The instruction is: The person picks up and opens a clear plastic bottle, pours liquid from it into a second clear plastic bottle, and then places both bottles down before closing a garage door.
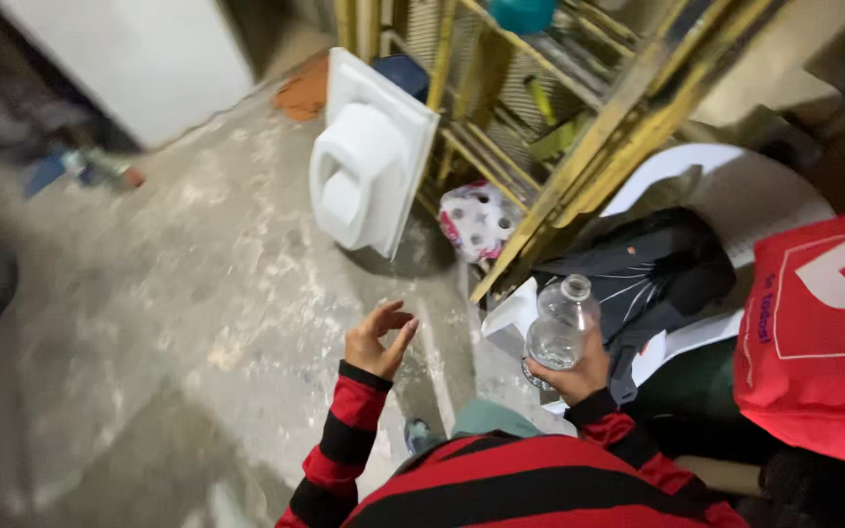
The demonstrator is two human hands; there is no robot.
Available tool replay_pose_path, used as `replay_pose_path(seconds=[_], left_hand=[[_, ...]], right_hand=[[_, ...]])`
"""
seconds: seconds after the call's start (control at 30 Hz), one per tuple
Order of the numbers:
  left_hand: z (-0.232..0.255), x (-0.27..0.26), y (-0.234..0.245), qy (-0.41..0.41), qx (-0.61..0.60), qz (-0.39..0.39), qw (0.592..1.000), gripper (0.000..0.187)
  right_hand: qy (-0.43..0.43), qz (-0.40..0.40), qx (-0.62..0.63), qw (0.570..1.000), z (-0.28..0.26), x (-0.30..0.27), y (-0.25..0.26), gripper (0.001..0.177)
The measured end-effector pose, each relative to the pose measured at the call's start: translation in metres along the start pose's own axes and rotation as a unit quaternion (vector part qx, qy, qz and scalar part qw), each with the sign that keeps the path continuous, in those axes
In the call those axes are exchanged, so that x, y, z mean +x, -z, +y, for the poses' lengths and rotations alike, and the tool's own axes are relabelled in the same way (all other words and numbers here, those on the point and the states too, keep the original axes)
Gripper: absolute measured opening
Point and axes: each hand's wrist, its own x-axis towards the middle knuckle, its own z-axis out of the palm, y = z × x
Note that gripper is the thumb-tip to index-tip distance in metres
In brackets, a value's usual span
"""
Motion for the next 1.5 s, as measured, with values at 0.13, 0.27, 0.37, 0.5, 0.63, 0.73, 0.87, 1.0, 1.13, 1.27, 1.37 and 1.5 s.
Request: replay_pose_path(seconds=[0.13, 0.27, 0.37, 0.5, 0.63, 0.73, 0.87, 1.0, 1.13, 1.27, 1.37, 1.5], left_hand=[[0.004, 0.092, -0.035, -0.064, 0.006, -0.048, 0.997, 0.037], [0.005, 0.178, -0.08, -0.05, -0.085, -0.132, 0.986, 0.037], [0.013, 0.238, -0.115, -0.125, -0.047, -0.148, 0.98, 0.035], [0.021, 0.299, -0.161, -0.139, -0.056, -0.212, 0.966, 0.034], [0.017, 0.366, -0.205, -0.224, 0.001, -0.205, 0.953, 0.026], [0.011, 0.398, -0.24, -0.159, -0.08, -0.229, 0.957, 0.035], [-0.001, 0.456, -0.308, -0.209, -0.05, -0.23, 0.949, 0.043], [0.002, 0.52, -0.414, -0.24, -0.062, -0.235, 0.94, 0.06], [0.047, 0.57, -0.519, -0.174, -0.091, -0.292, 0.936, 0.044], [0.084, 0.59, -0.585, -0.134, -0.053, -0.306, 0.941, 0.052], [0.091, 0.592, -0.621, -0.149, -0.041, -0.345, 0.926, 0.056], [0.09, 0.586, -0.647, -0.236, 0.044, -0.379, 0.894, 0.05]], right_hand=[[-0.031, 0.087, 0.057, 0.994, 0.009, 0.028, -0.012, 0.105], [-0.083, 0.122, -0.082, 0.986, 0.031, 0.055, -0.021, 0.114], [-0.158, 0.134, -0.056, 0.977, 0.04, 0.081, -0.03, 0.106], [-0.199, 0.149, -0.088, 0.965, 0.044, 0.122, -0.034, 0.105], [-0.193, 0.155, -0.106, 0.963, 0.047, 0.17, -0.038, 0.103], [-0.176, 0.174, -0.126, 0.961, 0.052, 0.184, -0.042, 0.109], [-0.203, 0.21, -0.141, 0.946, 0.06, 0.194, -0.051, 0.109], [-0.252, 0.246, -0.166, 0.921, 0.059, 0.188, -0.061, 0.109], [-0.29, 0.279, -0.184, 0.897, 0.053, 0.189, -0.069, 0.11], [-0.337, 0.306, -0.197, 0.868, 0.04, 0.176, -0.084, 0.11], [-0.367, 0.326, -0.199, 0.848, 0.035, 0.172, -0.096, 0.11], [-0.394, 0.346, -0.201, 0.827, 0.031, 0.167, -0.11, 0.11]])
